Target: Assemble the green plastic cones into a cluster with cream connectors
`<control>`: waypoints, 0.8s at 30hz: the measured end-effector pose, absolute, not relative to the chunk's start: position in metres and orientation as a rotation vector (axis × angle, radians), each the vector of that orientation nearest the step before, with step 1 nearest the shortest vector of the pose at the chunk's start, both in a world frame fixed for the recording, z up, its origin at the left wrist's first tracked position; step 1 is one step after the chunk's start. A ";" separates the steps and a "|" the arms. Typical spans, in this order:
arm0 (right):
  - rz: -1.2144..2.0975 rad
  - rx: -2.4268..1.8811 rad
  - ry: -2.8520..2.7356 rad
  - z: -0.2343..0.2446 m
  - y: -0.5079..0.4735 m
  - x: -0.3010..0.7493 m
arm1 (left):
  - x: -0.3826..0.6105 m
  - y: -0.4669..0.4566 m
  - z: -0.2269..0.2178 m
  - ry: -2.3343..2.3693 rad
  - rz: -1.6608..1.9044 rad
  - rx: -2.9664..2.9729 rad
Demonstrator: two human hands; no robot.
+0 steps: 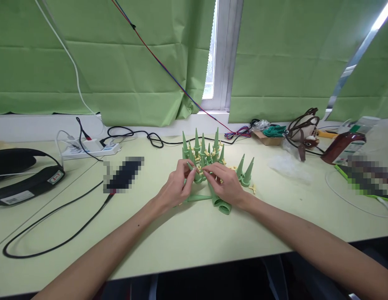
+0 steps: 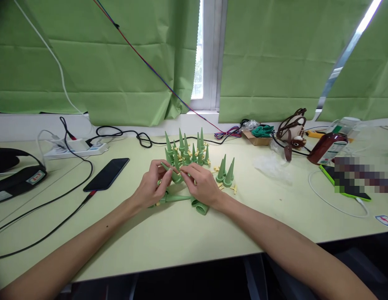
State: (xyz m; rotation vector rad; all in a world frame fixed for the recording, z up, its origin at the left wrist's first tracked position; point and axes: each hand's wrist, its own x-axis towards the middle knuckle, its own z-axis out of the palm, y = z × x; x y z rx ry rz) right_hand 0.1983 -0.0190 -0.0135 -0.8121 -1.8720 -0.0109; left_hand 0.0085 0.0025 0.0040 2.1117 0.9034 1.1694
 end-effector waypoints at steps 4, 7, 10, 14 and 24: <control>0.009 -0.805 -1.858 -0.013 -0.020 0.197 | 0.008 0.004 0.003 0.921 1.169 2.077; 0.016 -0.817 -1.855 -0.013 -0.020 0.198 | 0.009 0.005 0.002 0.927 1.172 2.092; 0.025 -0.834 -1.864 -0.013 -0.019 0.198 | 0.010 0.006 0.002 0.932 1.176 2.117; 0.023 -0.825 -1.864 -0.013 -0.019 0.198 | 0.009 0.007 0.004 0.911 1.177 2.141; 0.020 -0.843 -1.859 -0.012 -0.022 0.197 | 0.011 0.008 0.010 0.890 1.236 1.893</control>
